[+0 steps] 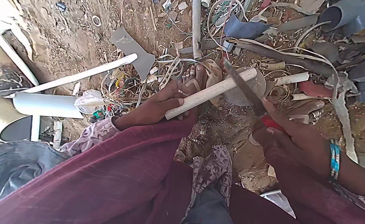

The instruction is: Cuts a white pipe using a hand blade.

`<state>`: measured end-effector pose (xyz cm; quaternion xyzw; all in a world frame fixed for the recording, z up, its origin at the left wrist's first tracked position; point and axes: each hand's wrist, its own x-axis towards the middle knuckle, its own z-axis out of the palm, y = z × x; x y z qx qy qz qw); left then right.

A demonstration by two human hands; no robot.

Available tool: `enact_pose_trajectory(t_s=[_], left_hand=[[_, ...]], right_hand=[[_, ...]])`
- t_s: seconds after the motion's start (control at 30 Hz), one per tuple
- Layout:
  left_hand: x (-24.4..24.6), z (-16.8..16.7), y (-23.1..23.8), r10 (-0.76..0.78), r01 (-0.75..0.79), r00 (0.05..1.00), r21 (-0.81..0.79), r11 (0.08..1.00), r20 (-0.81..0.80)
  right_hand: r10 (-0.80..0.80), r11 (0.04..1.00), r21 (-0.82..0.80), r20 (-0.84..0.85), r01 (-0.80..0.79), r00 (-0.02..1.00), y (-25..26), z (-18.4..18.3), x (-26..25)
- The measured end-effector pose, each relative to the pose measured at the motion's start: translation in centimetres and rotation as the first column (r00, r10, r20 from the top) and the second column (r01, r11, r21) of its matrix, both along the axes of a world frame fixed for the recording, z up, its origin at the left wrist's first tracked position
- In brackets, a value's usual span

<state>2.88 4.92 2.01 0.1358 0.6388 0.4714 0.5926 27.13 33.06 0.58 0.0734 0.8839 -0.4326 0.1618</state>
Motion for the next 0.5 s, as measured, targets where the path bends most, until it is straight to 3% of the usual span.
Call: enact_pose_trajectory(t_s=[0.1,0.27,0.33,0.43,0.5], left_hand=[[0.0,0.1,0.0,0.002,-0.002,1.000,-0.032,0.999,0.007],[-0.1,-0.4,-0.3,0.005,-0.005,1.000,0.019,1.000,-0.003],[-0.2,-0.3,-0.3,-0.011,0.011,1.000,0.007,1.000,0.002],[-0.1,-0.4,-0.4,0.002,-0.002,1.000,0.003,1.000,0.007],[-0.1,-0.2,-0.3,0.000,0.000,1.000,0.002,1.000,-0.001]], right_hand=[[0.111,0.944,-0.305,-0.057,-0.123,0.992,0.2,-0.5,0.4],[-0.019,0.999,0.046,0.000,0.019,1.000,0.2,0.6,0.0],[0.017,1.000,-0.009,-0.034,-0.017,0.999,0.3,0.6,0.3],[0.115,0.966,-0.223,-0.077,-0.130,0.990,0.4,0.6,0.8],[0.067,0.993,-0.089,-0.054,-0.072,0.996,0.2,0.8,0.6]])
